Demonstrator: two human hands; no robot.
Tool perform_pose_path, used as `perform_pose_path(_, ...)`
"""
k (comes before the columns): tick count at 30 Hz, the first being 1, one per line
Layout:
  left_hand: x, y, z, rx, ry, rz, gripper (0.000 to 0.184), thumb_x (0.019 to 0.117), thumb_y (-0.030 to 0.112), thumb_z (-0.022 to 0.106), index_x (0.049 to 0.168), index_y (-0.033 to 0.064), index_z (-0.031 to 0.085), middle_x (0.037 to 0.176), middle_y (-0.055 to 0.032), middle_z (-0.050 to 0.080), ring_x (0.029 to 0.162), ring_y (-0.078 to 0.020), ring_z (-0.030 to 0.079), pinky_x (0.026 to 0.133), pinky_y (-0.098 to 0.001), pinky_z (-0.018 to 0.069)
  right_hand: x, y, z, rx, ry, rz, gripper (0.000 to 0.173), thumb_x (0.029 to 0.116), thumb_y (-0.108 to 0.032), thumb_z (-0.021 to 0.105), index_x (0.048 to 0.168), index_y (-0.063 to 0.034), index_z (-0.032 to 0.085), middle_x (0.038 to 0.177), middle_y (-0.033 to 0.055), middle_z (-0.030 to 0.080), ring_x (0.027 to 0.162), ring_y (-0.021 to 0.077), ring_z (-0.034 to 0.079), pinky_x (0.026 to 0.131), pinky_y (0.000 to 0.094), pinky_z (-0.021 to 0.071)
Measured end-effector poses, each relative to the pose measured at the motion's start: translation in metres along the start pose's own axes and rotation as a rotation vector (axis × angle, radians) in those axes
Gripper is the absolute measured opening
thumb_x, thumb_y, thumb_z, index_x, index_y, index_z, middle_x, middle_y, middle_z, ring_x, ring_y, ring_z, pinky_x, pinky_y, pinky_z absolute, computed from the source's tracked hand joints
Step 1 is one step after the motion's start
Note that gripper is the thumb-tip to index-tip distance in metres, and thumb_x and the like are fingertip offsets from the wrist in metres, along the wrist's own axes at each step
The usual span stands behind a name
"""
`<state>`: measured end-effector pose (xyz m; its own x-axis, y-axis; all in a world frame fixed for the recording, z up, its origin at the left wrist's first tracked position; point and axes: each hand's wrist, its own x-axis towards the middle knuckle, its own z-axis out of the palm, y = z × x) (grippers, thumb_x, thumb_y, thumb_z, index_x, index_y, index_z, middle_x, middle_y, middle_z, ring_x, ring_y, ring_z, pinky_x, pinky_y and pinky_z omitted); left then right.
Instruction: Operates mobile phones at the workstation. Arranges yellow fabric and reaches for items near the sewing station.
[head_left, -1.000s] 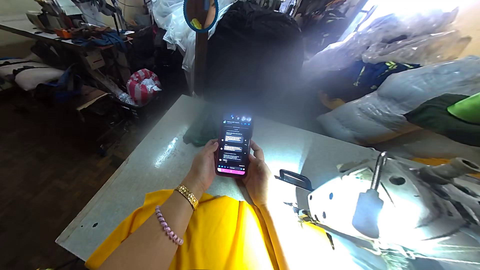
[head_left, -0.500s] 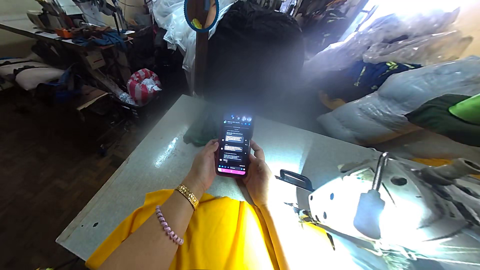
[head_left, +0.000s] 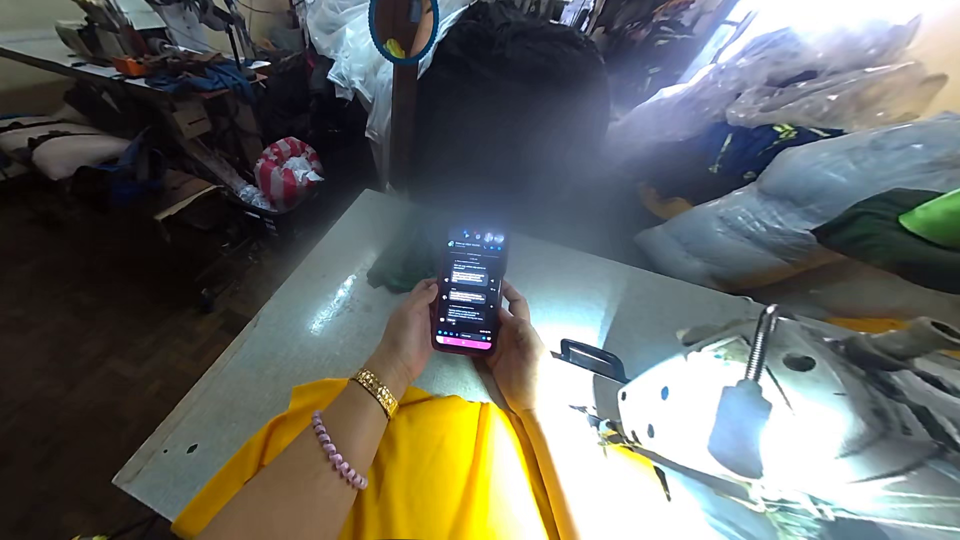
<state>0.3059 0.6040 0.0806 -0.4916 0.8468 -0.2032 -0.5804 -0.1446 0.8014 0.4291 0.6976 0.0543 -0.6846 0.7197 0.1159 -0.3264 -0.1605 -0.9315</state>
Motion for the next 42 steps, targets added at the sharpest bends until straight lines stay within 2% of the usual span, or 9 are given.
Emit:
perform_pose_path(7,0.0001,0.0006,0.0001,-0.008,-0.001,-0.005,0.043,0.1127,0.037,0.023,0.135,0.0164,0.053,0.122,-0.0092,0.068,0.107,-0.0215,0.068,0.088,-0.0431,0.0567,-0.0005,-0.002,-0.0006,0.002,-0.013,0.015,0.048,0.105,-0.031,0.028,0.152,-0.0266,0.036,0.132,0.0068,0.065,0.109,0.0203,0.07,0.083,0.0409,0.0609)
perform_pose_path(11,-0.0003,0.0006,0.0001,0.003,-0.005,-0.002,0.041,0.1124,0.037,0.023,0.131,0.0169,0.054,0.118,-0.0081,0.069,0.104,-0.0201,0.069,0.085,-0.0408,0.0572,0.0001,-0.0008,-0.0005,0.018,-0.02,0.013,0.048,0.1047,-0.033,0.029,0.152,-0.0265,0.035,0.131,0.0069,0.065,0.109,0.0201,0.07,0.082,0.0404,0.0614)
perform_pose_path(15,0.0008,-0.001,-0.0015,-0.01,-0.019,0.004,0.042,0.1126,0.037,0.024,0.136,0.0167,0.052,0.122,-0.009,0.068,0.107,-0.0214,0.068,0.087,-0.0426,0.0571,-0.0005,-0.0017,0.0004,-0.002,-0.005,0.019,0.048,0.1044,-0.031,0.028,0.152,-0.0268,0.036,0.129,0.0065,0.066,0.106,0.0192,0.071,0.08,0.0397,0.0616)
perform_pose_path(19,0.0003,0.0002,0.0006,-0.01,0.006,-0.003,0.04,0.1125,0.037,0.026,0.133,0.017,0.054,0.12,-0.0089,0.068,0.106,-0.0211,0.068,0.086,-0.0419,0.0572,-0.001,-0.0042,0.0025,0.013,0.005,0.029,0.049,0.1048,-0.031,0.027,0.152,-0.0261,0.035,0.131,0.0075,0.065,0.106,0.0204,0.071,0.08,0.0395,0.0617)
perform_pose_path(22,0.0005,-0.0001,-0.0007,0.003,-0.012,0.004,0.042,0.1124,0.037,0.024,0.136,0.0169,0.052,0.122,-0.0093,0.067,0.108,-0.0216,0.068,0.087,-0.0425,0.057,-0.0007,-0.0047,0.0025,0.013,0.001,0.028,0.048,0.1042,-0.031,0.029,0.152,-0.0263,0.036,0.131,0.0069,0.065,0.107,0.0204,0.071,0.081,0.0405,0.0618)
perform_pose_path(42,-0.0005,-0.0007,-0.0003,-0.02,-0.01,0.004,0.041,0.1123,0.037,0.026,0.133,0.017,0.054,0.121,-0.0084,0.068,0.107,-0.0202,0.068,0.088,-0.0413,0.0569,-0.0006,-0.0048,0.0034,0.048,0.003,0.035,0.049,0.1028,-0.027,0.027,0.151,-0.026,0.035,0.126,0.0063,0.067,0.103,0.0193,0.072,0.077,0.0383,0.0623)
